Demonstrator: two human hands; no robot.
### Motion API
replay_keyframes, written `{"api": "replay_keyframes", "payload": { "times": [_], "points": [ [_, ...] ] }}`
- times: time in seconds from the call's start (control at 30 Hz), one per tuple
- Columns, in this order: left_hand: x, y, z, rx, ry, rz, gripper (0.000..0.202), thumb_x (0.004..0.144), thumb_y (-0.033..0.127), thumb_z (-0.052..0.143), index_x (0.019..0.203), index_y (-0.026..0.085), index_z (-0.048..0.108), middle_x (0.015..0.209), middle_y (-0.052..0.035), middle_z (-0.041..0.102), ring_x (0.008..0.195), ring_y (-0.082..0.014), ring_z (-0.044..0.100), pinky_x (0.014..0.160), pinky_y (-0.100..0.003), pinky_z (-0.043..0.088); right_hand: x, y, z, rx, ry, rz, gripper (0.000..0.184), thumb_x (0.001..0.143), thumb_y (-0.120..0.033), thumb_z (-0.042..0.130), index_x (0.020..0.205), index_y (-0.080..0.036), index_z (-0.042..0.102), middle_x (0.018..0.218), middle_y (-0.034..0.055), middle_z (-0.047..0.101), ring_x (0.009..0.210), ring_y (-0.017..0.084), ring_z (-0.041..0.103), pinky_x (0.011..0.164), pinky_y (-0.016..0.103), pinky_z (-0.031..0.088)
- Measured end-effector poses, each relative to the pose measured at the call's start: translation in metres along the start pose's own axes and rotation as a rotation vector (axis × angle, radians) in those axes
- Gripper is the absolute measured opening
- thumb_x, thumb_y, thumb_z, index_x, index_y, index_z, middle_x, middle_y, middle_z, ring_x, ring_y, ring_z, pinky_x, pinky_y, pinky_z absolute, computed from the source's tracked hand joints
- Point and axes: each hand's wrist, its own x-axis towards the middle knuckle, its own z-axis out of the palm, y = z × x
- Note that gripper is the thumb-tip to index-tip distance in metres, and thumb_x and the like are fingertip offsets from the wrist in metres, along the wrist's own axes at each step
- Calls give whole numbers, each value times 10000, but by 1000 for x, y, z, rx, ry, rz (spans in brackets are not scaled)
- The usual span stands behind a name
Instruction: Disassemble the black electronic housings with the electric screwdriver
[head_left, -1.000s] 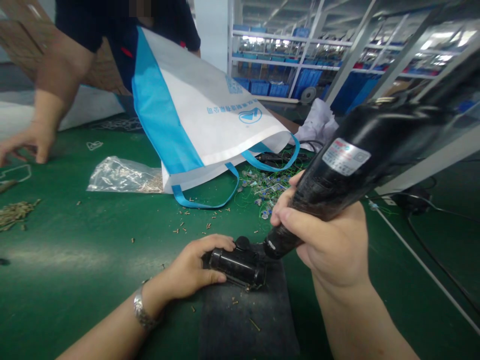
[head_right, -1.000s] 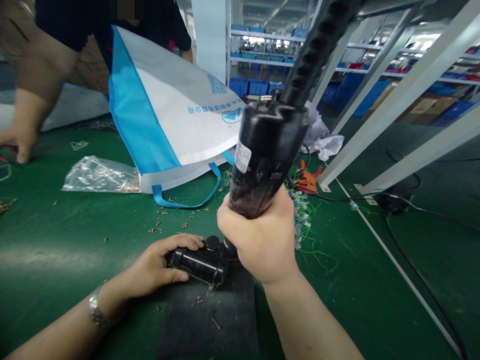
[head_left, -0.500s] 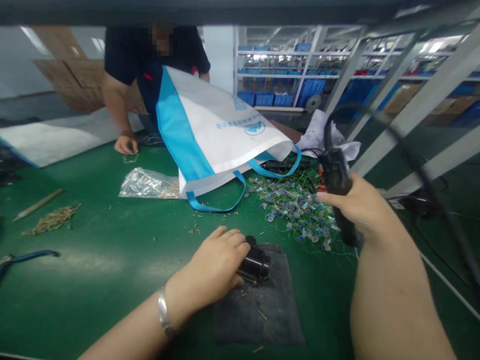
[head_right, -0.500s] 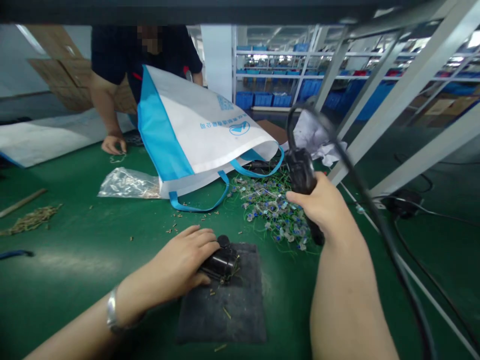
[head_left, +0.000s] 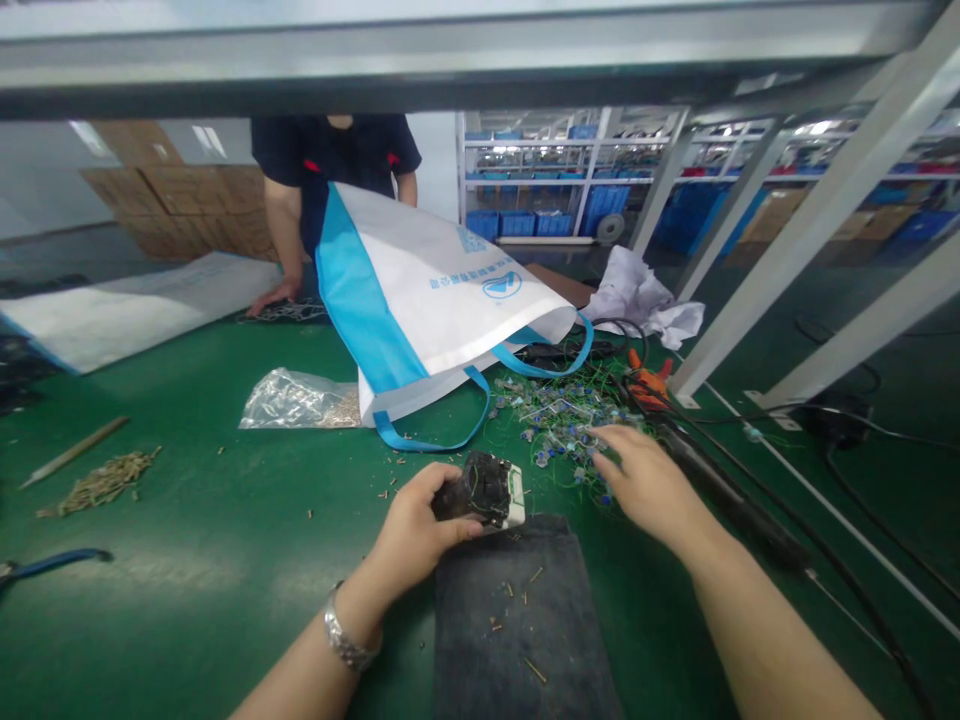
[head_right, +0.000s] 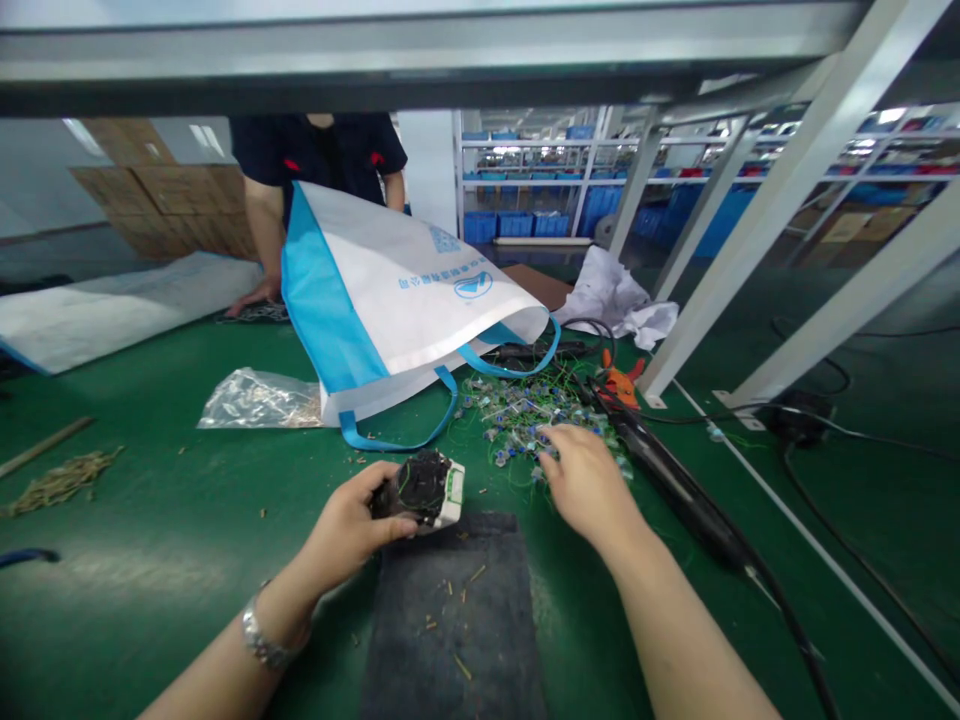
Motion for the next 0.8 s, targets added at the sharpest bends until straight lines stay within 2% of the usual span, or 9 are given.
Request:
{"api": "replay_keyframes", "payload": {
  "times": [0.07,0.1,0.17,0.23,0.37,0.5,0.63,0.8],
  "points": [
    [0,-6,3,-40,29,16,304,589,196,701,850,158,549,822,-8,575,784,-175,528,706,-271,393,-10,-31,4,122,-89,-145,222,850,-308,408,988,-220,558,1039,34,567,997,164,516,880,294,407],
    [0,-8,4,-41,47,25,303,590,196,702,848,159,546,825,-8,573,783,-173,526,706,-270,393,-15,-44,6,208,-123,-194,231,866,-348,393,990,-223,542,1010,25,568,960,150,526,840,277,426],
    [-2,-12,7,-16,71,51,298,596,184,697,849,167,541,837,-7,570,785,-167,523,707,-268,396,-24,-63,8,352,-148,-226,228,854,-385,432,958,-199,513,933,32,556,881,156,527,764,281,439],
    [-5,-15,10,23,90,99,292,599,158,686,849,177,535,853,-6,566,795,-164,522,711,-266,402,-30,-73,11,416,-144,-202,205,799,-341,539,919,-181,492,887,33,531,841,166,506,730,291,423],
    [-7,-21,15,98,152,216,296,605,117,666,854,191,524,890,-10,561,832,-163,520,742,-275,413,-34,-75,20,336,-205,-179,197,719,-182,634,860,-187,497,858,8,515,811,153,491,698,266,393],
    [-8,-23,17,144,183,240,288,609,130,662,850,192,517,885,-15,563,830,-166,523,740,-287,421,-33,-68,31,229,-236,-192,27,810,-168,534,813,-188,517,754,-8,530,705,135,504,634,248,377],
    [-9,-19,15,168,171,214,271,623,152,652,853,190,515,888,-22,562,837,-174,524,758,-309,420,-33,-63,36,163,-196,-252,109,843,-170,459,774,-179,543,747,18,540,721,159,505,642,265,367],
    [-9,-15,18,181,157,171,280,624,172,672,853,191,513,847,-5,545,797,-165,513,708,-288,412,-36,-66,40,130,-100,-239,229,841,-224,402,627,-176,467,656,23,504,625,148,471,569,251,330]
  ]
}}
